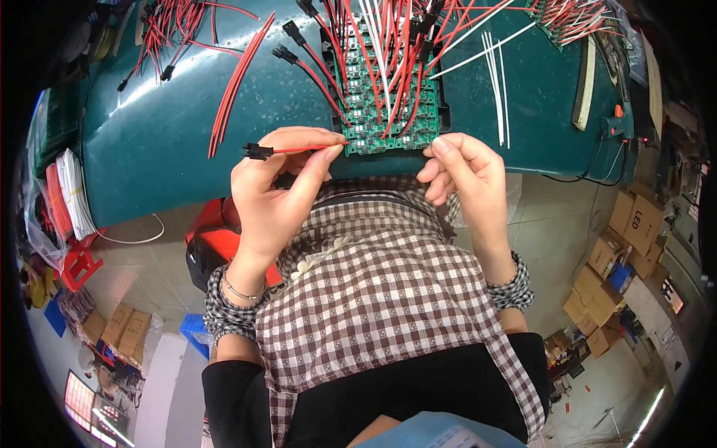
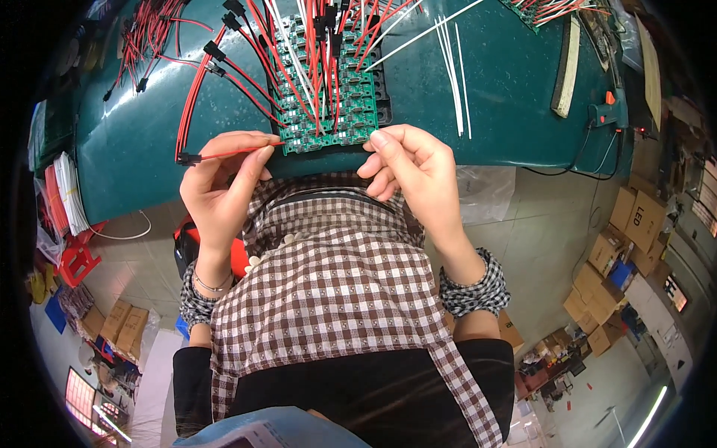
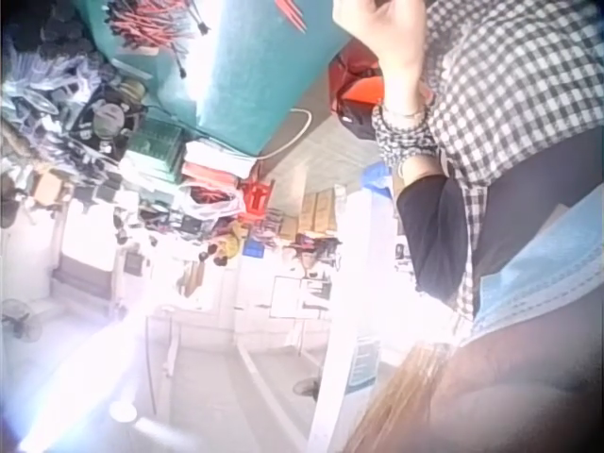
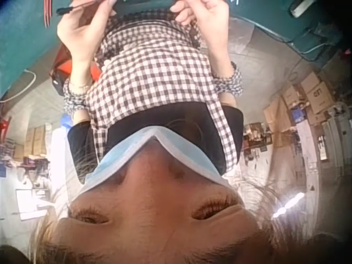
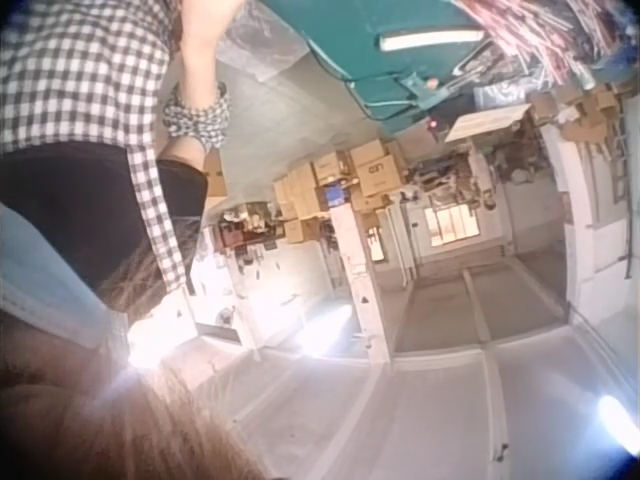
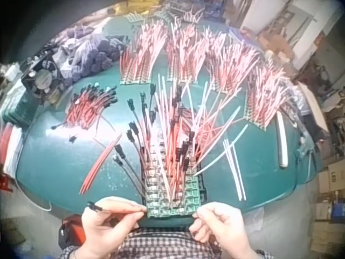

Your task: The person inserts wires and wire connectors into circuit board modules by hand, removes the board from a fixture, positions it onto a wooden board, and picks up solder wire.

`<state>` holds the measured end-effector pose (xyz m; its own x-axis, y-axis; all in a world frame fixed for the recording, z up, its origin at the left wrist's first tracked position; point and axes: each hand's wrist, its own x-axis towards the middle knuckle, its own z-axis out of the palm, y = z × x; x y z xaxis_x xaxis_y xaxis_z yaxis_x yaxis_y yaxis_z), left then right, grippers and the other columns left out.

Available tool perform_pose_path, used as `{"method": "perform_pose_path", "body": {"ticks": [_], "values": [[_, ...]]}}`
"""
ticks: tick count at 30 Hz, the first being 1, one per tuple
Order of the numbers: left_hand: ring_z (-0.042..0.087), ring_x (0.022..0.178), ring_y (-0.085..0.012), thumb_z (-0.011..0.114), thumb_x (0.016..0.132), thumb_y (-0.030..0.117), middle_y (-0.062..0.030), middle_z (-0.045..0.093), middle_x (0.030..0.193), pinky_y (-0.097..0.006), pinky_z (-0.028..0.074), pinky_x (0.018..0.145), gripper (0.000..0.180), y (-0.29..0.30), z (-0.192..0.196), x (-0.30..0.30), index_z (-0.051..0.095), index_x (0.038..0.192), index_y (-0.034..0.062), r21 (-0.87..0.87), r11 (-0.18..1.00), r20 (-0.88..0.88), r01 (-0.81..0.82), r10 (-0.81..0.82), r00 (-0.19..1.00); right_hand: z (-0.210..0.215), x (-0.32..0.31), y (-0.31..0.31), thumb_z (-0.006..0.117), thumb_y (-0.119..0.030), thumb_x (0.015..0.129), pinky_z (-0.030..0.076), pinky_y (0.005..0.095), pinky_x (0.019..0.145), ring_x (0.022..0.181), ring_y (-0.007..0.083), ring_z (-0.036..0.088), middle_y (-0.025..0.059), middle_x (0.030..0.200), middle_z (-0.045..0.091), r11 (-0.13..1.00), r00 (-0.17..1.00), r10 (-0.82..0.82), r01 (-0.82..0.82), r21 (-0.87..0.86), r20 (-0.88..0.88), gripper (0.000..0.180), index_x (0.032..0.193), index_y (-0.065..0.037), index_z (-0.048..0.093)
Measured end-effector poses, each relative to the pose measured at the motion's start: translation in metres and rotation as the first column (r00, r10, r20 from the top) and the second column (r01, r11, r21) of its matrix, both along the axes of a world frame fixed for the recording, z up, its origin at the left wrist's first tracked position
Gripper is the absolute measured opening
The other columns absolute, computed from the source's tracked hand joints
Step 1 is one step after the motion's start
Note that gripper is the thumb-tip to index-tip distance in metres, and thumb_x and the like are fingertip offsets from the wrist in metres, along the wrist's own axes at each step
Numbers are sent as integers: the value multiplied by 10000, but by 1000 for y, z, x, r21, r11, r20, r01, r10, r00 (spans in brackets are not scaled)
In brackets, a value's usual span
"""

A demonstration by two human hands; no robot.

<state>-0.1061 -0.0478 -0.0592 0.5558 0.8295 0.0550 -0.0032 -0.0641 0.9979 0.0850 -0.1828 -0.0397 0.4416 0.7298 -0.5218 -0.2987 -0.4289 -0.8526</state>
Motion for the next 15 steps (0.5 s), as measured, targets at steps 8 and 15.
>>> {"method": "perform_pose_path", "body": {"ticks": [8, 15], "values": [[641, 662, -93, 701, 819, -67, -91, 703, 908, -206, 516, 577, 123, 4, 4, -1, 694, 935, -25, 45, 997, -37, 56, -55, 998, -3, -1, -3, 555, -182, 992, 506, 207, 477, 551, 101, 636, 103, 749, 683, 998, 1000, 14, -13, 59, -2, 232, 960, 31, 642], [642, 652, -91, 692, 826, -71, -101, 713, 922, -196, 511, 561, 72, 5, 2, 0, 672, 889, -43, 31, 998, 3, 62, -62, 998, -3, -1, -2, 545, -174, 996, 506, 205, 479, 549, 98, 635, 100, 747, 681, 999, 1000, 21, -22, 48, 3, 224, 961, 25, 642]]}}
